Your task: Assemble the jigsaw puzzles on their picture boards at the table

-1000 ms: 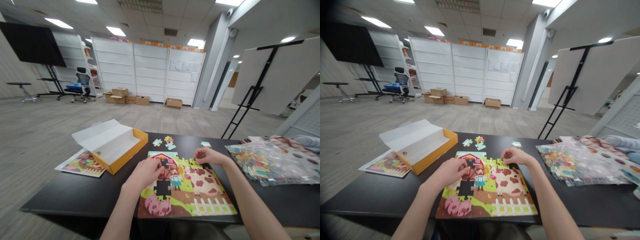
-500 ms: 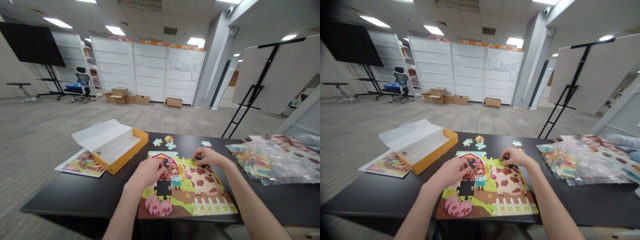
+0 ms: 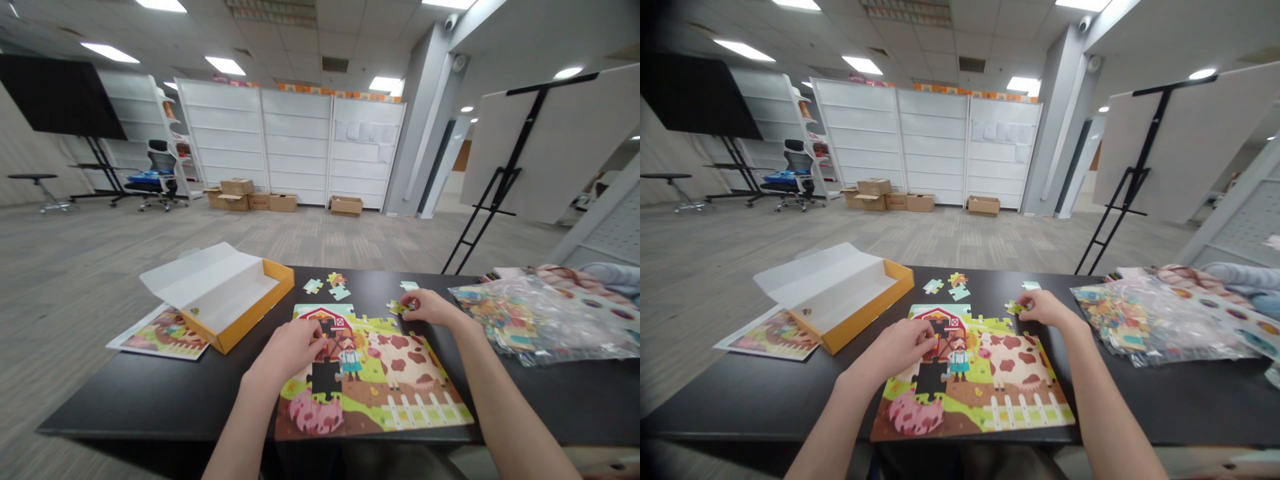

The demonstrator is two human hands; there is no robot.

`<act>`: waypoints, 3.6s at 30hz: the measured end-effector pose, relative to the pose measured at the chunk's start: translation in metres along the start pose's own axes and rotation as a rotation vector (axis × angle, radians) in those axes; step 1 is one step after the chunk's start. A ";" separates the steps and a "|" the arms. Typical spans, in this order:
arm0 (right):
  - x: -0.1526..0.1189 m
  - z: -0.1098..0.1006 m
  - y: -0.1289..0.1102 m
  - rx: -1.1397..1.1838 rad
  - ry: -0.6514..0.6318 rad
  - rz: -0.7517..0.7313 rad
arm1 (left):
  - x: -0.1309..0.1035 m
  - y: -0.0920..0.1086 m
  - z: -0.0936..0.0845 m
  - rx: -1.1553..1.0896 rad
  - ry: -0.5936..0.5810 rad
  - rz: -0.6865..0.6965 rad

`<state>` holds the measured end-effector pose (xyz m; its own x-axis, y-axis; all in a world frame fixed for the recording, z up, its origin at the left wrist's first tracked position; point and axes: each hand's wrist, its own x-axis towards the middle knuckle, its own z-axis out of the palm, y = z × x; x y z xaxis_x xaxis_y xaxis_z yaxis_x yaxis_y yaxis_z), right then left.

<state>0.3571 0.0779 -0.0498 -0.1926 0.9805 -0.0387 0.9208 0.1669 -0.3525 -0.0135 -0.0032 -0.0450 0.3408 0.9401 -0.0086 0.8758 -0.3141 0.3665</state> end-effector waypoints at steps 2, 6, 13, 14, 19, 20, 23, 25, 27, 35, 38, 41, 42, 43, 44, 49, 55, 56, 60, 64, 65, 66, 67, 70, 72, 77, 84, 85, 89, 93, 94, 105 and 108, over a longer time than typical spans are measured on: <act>0.000 0.000 0.002 0.036 0.006 -0.006 | -0.001 0.001 -0.001 0.016 0.000 -0.002; -0.001 -0.002 0.008 0.182 0.009 -0.035 | -0.002 0.002 -0.002 0.034 0.009 0.008; -0.012 -0.015 0.003 0.539 -0.254 -0.050 | -0.001 0.001 -0.002 0.007 -0.003 0.010; -0.013 -0.014 0.003 0.545 -0.288 -0.038 | -0.002 0.001 -0.002 0.000 -0.004 0.011; -0.009 -0.006 0.005 0.474 -0.341 -0.028 | -0.003 0.000 -0.002 -0.015 -0.002 0.015; -0.007 -0.005 0.005 0.453 -0.331 -0.044 | -0.004 0.000 -0.002 -0.013 -0.003 0.014; -0.004 -0.003 0.007 0.400 -0.312 -0.087 | -0.003 -0.001 -0.001 0.002 -0.005 0.016; -0.003 -0.003 0.008 0.377 -0.313 -0.099 | -0.003 -0.001 -0.001 0.010 -0.003 0.022; -0.003 -0.003 0.008 0.359 -0.306 -0.111 | -0.003 -0.001 -0.001 0.017 -0.001 0.027; -0.004 -0.005 0.005 0.319 -0.268 -0.116 | -0.004 0.004 -0.004 0.037 -0.015 -0.004; -0.005 -0.006 0.002 0.315 -0.277 -0.116 | -0.004 0.004 -0.004 0.046 -0.019 -0.008; -0.005 -0.005 0.000 0.324 -0.285 -0.115 | -0.004 0.003 -0.003 0.043 -0.008 0.003; -0.005 -0.005 0.000 0.333 -0.282 -0.112 | -0.004 0.002 -0.003 0.040 -0.005 0.009; -0.005 -0.004 0.000 0.341 -0.278 -0.109 | -0.004 0.002 -0.003 0.036 -0.002 0.014; -0.005 -0.004 0.000 0.343 -0.270 -0.105 | -0.004 0.002 -0.002 0.033 -0.001 0.018; -0.003 -0.003 0.002 0.290 -0.227 -0.098 | -0.003 0.003 -0.003 0.029 -0.007 0.000; 0.000 0.006 -0.005 0.294 -0.253 -0.075 | -0.003 0.004 -0.004 0.011 -0.007 0.001; 0.000 0.007 -0.006 0.296 -0.259 -0.080 | -0.003 0.004 -0.003 0.007 -0.002 0.004; -0.001 0.007 -0.009 0.298 -0.266 -0.082 | -0.003 0.003 -0.003 0.002 0.010 0.015; -0.002 0.003 -0.009 0.283 -0.197 -0.084 | -0.003 0.003 -0.003 0.011 0.002 0.008; -0.003 0.002 -0.009 0.292 -0.188 -0.085 | -0.003 0.003 -0.003 0.010 0.000 0.006; -0.003 0.001 -0.010 0.306 -0.197 -0.084 | -0.004 0.003 -0.004 0.008 -0.004 0.006; -0.004 0.001 -0.011 0.320 -0.222 -0.081 | -0.004 0.003 -0.004 0.005 -0.009 0.006; -0.005 0.003 -0.014 0.319 -0.307 -0.066 | -0.005 0.003 -0.005 0.008 -0.011 0.015; -0.005 0.004 -0.016 0.296 -0.318 -0.056 | -0.005 0.002 -0.004 0.019 -0.004 0.020; -0.003 0.006 -0.014 0.258 -0.304 -0.049 | -0.003 -0.004 0.002 0.024 0.002 0.003; -0.001 0.009 -0.015 0.294 -0.301 -0.048 | 0.001 -0.015 0.003 -0.031 0.045 0.018; -0.001 0.009 -0.016 0.300 -0.299 -0.052 | 0.001 -0.016 0.003 -0.034 0.055 0.021; -0.001 0.012 -0.018 0.316 -0.283 -0.059 | 0.000 -0.017 0.002 -0.024 0.084 0.027; 0.000 0.014 -0.017 0.326 -0.263 -0.076 | -0.004 -0.020 -0.002 -0.034 0.075 0.040; 0.001 0.014 -0.018 0.331 -0.233 -0.093 | -0.005 -0.020 -0.004 -0.039 0.073 0.040; 0.082 0.025 -0.162 -0.108 -0.030 -0.338 | -0.019 -0.027 -0.021 -0.121 0.076 0.008; 0.111 0.042 -0.201 -0.173 -0.060 -0.308 | -0.020 -0.029 -0.021 -0.125 0.087 0.014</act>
<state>0.1368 0.1487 -0.0226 -0.4847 0.8746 -0.0122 0.8593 0.4735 -0.1931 -0.0526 -0.0101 -0.0362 0.3172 0.9453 0.0756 0.8200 -0.3135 0.4788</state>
